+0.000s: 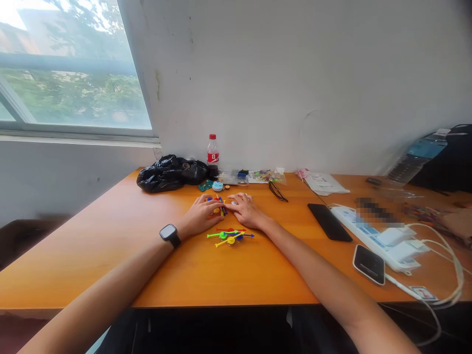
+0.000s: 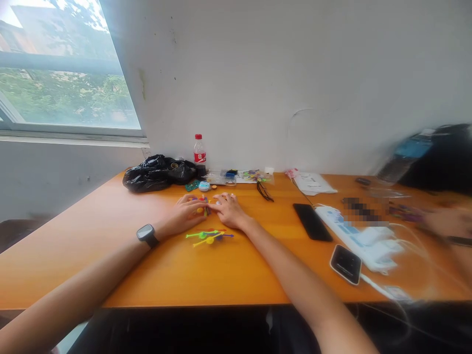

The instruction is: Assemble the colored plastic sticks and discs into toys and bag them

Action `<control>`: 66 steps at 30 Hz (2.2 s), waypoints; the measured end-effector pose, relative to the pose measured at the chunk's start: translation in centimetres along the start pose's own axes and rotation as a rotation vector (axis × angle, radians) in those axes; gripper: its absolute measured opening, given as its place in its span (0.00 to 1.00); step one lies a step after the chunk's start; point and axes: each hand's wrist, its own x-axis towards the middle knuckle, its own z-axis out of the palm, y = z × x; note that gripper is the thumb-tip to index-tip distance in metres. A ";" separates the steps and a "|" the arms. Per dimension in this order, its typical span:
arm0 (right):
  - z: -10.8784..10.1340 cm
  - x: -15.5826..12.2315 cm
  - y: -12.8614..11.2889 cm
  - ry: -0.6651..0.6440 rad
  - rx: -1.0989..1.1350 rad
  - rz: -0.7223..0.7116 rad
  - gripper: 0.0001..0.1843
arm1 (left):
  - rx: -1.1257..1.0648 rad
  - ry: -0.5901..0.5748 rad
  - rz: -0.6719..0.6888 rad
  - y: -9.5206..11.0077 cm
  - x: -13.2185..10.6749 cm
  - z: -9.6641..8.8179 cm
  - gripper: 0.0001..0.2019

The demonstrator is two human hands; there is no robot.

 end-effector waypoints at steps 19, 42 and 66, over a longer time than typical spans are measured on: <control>-0.6 0.0 -0.4 -0.039 -0.006 0.039 0.30 | 0.058 -0.074 0.024 0.1 -0.1 0.1 0.14; -0.6 -0.1 -0.5 0.020 -0.028 -0.012 0.23 | 0.020 -0.088 0.057 1.2 0.1 -0.5 0.19; -0.9 0.0 -0.8 -0.082 -0.076 0.021 0.28 | -0.015 -0.020 0.123 1.5 0.2 -0.8 0.11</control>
